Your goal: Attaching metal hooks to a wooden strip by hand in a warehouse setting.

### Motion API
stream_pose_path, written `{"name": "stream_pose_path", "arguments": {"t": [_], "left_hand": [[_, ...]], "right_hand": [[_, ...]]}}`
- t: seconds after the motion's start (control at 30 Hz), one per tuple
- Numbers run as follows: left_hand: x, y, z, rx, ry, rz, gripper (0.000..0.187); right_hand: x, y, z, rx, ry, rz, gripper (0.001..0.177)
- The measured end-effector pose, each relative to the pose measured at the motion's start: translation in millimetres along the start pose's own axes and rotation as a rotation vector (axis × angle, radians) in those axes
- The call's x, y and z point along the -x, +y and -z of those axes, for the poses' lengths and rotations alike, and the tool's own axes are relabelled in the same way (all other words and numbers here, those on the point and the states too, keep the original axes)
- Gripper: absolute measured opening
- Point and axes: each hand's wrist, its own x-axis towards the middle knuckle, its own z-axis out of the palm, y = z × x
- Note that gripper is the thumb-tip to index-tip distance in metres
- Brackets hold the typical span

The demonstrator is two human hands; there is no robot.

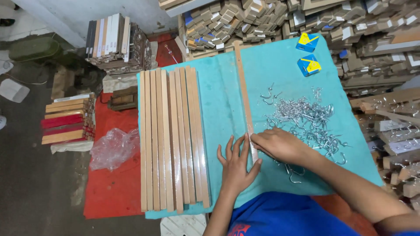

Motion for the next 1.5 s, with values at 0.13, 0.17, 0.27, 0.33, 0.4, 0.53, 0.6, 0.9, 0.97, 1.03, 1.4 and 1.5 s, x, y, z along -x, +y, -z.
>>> {"name": "stream_pose_path", "arguments": {"t": [0.13, 0.17, 0.27, 0.33, 0.4, 0.53, 0.6, 0.9, 0.97, 1.03, 1.4, 1.5], "left_hand": [[1.1, -4.3, -4.1, 0.008, 0.018, 0.017, 0.078], [1.8, -5.1, -5.9, -0.011, 0.032, 0.0, 0.079], [1.7, -6.5, -10.2, -0.024, 0.059, -0.015, 0.08], [2.4, -3.8, -9.1, -0.019, 0.068, -0.01, 0.08], [2.6, 0.3, -5.0, -0.013, 0.049, 0.002, 0.078], [1.5, -2.3, -5.8, -0.03, 0.046, 0.012, 0.076], [3.2, -0.5, -4.5, -0.007, 0.032, 0.013, 0.079], [1.7, -1.8, -5.4, -0.006, 0.032, -0.001, 0.078], [1.8, 3.9, -2.1, -0.027, 0.056, -0.018, 0.07], [-6.7, 3.9, -0.7, -0.048, 0.084, -0.044, 0.064], [-3.9, -0.4, -2.3, -0.055, 0.072, -0.011, 0.074], [-3.4, 0.2, 1.4, -0.043, 0.009, 0.0, 0.08]], "right_hand": [[-20.9, 11.6, 20.3, 0.255, 0.076, 0.34, 0.014], [-24.8, 16.6, 20.1, 0.339, 0.114, 0.451, 0.01], [-36.5, 24.2, 22.0, 0.439, 0.142, 0.619, 0.008], [-40.0, 25.3, 19.0, 0.451, 0.131, 0.675, 0.007], [-39.8, 26.5, 10.6, 0.242, -0.054, 0.527, 0.012], [-27.1, 1.4, 0.7, -0.207, -0.221, -0.044, 0.023], [-18.9, -2.6, -18.1, -0.172, -0.207, -0.336, 0.029], [-23.0, 11.7, 15.1, 0.383, -0.122, 0.312, 0.02], [-31.4, 26.2, 11.3, 0.441, -0.084, 0.465, 0.02], [-45.1, 38.1, 19.7, 0.509, -0.045, 0.615, 0.024], [-23.8, 8.5, -23.7, 0.038, -0.119, 0.001, 0.026], [-8.0, -6.4, -53.8, 0.128, 0.052, -0.243, 0.021]]}}
